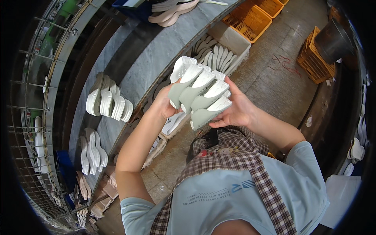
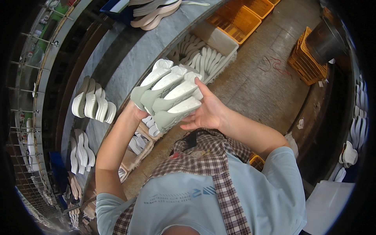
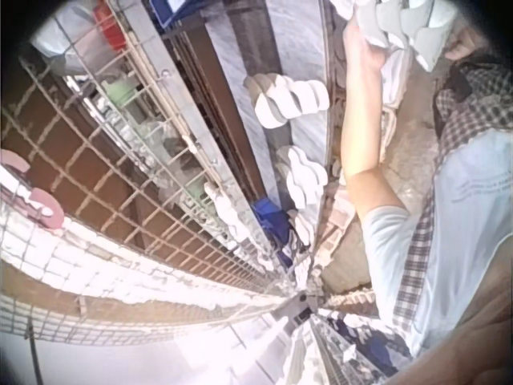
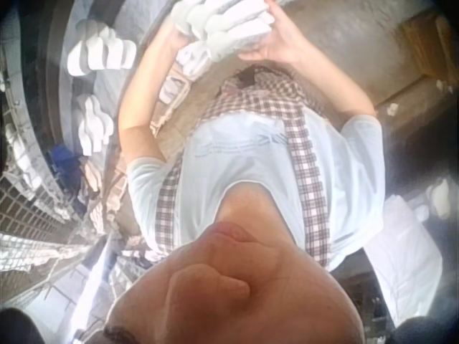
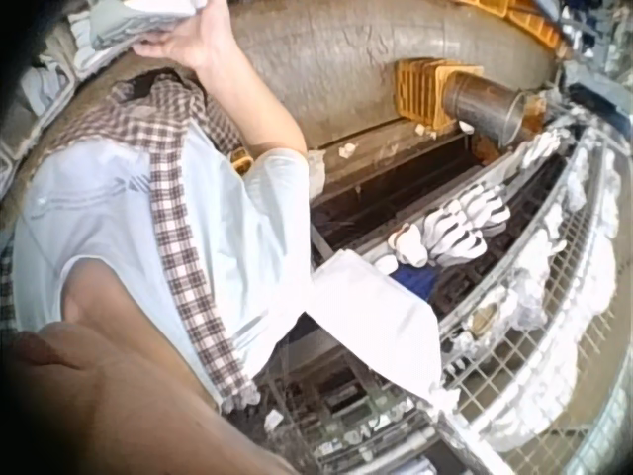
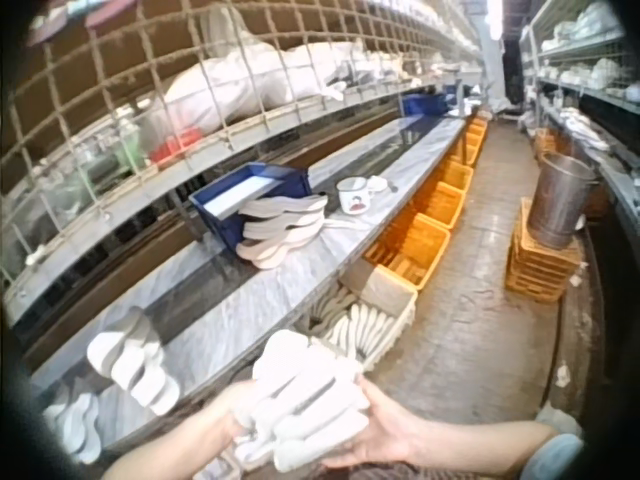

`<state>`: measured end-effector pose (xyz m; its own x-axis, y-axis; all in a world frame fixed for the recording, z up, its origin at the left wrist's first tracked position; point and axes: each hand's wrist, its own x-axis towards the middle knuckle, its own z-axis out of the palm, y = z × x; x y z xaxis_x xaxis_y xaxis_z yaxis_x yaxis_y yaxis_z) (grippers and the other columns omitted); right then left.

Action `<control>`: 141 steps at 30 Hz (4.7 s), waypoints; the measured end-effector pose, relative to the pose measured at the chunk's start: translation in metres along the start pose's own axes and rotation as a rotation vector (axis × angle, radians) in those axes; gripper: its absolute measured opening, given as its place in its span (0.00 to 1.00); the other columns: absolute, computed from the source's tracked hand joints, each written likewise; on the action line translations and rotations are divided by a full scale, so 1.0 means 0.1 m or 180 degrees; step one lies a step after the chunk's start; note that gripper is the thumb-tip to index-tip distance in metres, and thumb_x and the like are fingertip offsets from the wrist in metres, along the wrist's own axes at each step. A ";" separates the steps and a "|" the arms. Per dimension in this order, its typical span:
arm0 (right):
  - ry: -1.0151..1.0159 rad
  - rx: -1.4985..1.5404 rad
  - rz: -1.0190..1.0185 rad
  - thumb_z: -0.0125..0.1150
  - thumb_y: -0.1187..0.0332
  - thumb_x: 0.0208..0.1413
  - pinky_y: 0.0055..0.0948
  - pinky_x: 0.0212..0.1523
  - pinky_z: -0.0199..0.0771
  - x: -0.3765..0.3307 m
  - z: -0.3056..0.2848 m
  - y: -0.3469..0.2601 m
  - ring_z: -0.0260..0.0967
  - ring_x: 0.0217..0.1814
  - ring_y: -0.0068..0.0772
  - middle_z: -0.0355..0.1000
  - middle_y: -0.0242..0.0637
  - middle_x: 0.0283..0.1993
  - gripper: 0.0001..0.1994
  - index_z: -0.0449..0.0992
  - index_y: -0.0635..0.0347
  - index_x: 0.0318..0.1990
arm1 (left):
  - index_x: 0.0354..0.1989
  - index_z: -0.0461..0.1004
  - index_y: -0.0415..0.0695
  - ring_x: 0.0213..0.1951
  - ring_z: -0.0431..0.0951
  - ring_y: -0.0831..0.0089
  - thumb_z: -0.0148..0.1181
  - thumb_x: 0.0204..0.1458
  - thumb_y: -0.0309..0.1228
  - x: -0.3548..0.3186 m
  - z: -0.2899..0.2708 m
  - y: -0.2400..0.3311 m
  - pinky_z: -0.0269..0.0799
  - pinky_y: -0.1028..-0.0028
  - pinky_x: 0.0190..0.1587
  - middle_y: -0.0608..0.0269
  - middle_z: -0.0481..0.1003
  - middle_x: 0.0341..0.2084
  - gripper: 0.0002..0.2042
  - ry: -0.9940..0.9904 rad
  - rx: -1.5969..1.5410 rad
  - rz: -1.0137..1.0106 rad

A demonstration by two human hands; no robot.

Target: The person picks up pairs of white and black slippers from a shelf, inspects the soles, and places them into a large fabric bag. They repeat this process for multiple pairs, handling them one at a time.

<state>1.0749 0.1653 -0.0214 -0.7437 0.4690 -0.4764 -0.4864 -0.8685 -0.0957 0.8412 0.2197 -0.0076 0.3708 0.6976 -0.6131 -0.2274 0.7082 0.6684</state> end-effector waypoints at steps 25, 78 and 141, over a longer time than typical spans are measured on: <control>-0.0257 -0.1653 -0.2327 0.65 0.58 0.47 0.41 0.61 0.59 -0.01 0.42 0.03 0.54 0.63 0.48 0.48 0.57 0.61 0.48 0.35 0.73 0.62 | 0.58 0.61 0.34 0.47 0.75 0.59 0.49 0.58 0.32 -0.22 -0.20 -0.19 0.76 0.62 0.47 0.48 0.70 0.50 0.21 -0.0226 -0.1633 0.1302; 0.0441 -0.3344 -0.2638 0.59 0.46 0.52 0.28 0.53 0.62 -0.13 0.08 -0.26 0.60 0.51 0.34 0.62 0.41 0.46 0.31 0.65 0.51 0.60 | 0.66 0.51 0.45 0.48 0.73 0.57 0.51 0.57 0.41 -0.44 0.07 -0.47 0.76 0.67 0.44 0.56 0.66 0.52 0.30 0.0241 -0.1357 0.1318; -0.1638 0.0789 -0.1487 0.53 0.61 0.41 0.43 0.46 0.78 0.36 -0.42 -0.14 0.74 0.46 0.50 0.69 0.53 0.52 0.36 0.58 0.59 0.63 | 0.65 0.48 0.42 0.47 0.69 0.67 0.54 0.54 0.29 -0.04 -0.16 -0.24 0.80 0.62 0.37 0.46 0.51 0.63 0.31 -0.2649 -0.2296 0.1584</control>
<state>1.0738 0.1880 -0.0736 -0.5251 0.8500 0.0418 -0.8491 -0.5266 0.0413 0.8303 0.2010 -0.0281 0.5056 0.8158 0.2808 -0.8621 0.4646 0.2025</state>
